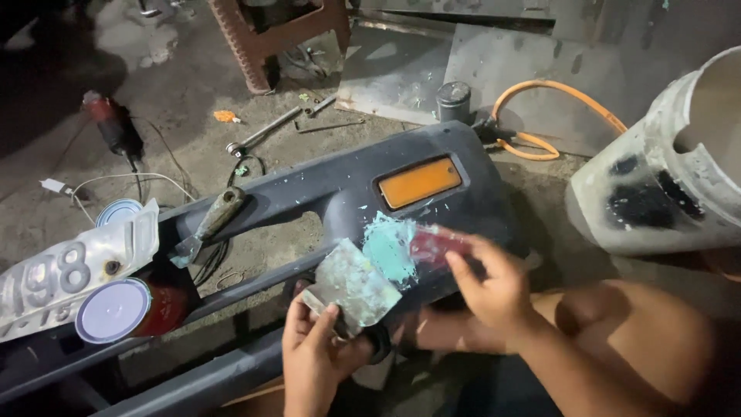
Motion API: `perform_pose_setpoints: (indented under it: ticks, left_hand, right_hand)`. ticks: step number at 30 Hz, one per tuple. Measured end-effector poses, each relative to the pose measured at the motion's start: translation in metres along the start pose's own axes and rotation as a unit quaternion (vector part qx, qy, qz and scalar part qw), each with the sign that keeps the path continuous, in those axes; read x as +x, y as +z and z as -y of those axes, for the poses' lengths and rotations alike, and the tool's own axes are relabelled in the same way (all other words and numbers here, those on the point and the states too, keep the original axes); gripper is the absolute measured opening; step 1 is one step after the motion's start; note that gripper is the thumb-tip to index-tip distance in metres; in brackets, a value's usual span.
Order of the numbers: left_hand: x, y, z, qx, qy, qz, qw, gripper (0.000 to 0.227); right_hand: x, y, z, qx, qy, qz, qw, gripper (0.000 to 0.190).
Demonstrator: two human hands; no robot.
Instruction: The person scoops a light blue paste from a small container using a metal scraper and applies it to a dark grey plastic surface. They then use a red plastic spreader to smooth and level the paste on the surface.
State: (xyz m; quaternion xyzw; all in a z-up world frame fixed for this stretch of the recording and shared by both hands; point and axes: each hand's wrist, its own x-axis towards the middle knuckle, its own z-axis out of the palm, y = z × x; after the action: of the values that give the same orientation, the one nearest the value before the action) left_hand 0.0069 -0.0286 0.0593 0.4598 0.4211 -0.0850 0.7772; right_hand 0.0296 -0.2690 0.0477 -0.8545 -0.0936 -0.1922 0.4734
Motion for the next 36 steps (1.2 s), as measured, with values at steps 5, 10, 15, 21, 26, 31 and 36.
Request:
perform_pose_setpoints:
  ticks: [5, 10, 15, 21, 26, 31, 36]
  left_hand:
    - [0.002, -0.005, 0.025, -0.011, 0.013, 0.067, 0.998, 0.033]
    - [-0.011, 0.001, 0.017, -0.026, 0.017, 0.060, 0.998, 0.035]
    - [-0.041, 0.012, -0.019, -0.049, -0.049, 0.002, 0.998, 0.067]
    - [-0.038, -0.011, -0.015, 0.084, 0.137, -0.011, 0.987, 0.041]
    - [-0.058, 0.010, -0.036, 0.075, 0.059, -0.011, 0.995, 0.042]
    - [-0.028, -0.014, -0.007, 0.104, 0.125, 0.082, 0.983, 0.044]
    - [-0.041, 0.000, -0.021, 0.094, 0.042, 0.065, 0.993, 0.029]
  right_hand:
    - [-0.039, 0.021, -0.023, -0.092, -0.106, 0.039, 0.989, 0.034]
    - [-0.033, 0.022, 0.004, 0.006, -0.195, 0.098, 0.976, 0.047]
    - [-0.033, 0.021, 0.011, -0.027, -0.238, 0.126, 0.963, 0.032]
    - [-0.035, 0.020, -0.023, -0.034, -0.060, 0.002, 0.998, 0.032]
    - [0.012, -0.018, 0.004, 0.081, 0.079, 0.070, 0.991, 0.041]
    - [0.060, -0.019, 0.027, 0.040, 0.171, 0.258, 0.950, 0.053]
    - [0.059, 0.001, 0.022, 0.058, 0.040, 0.316, 0.946, 0.050]
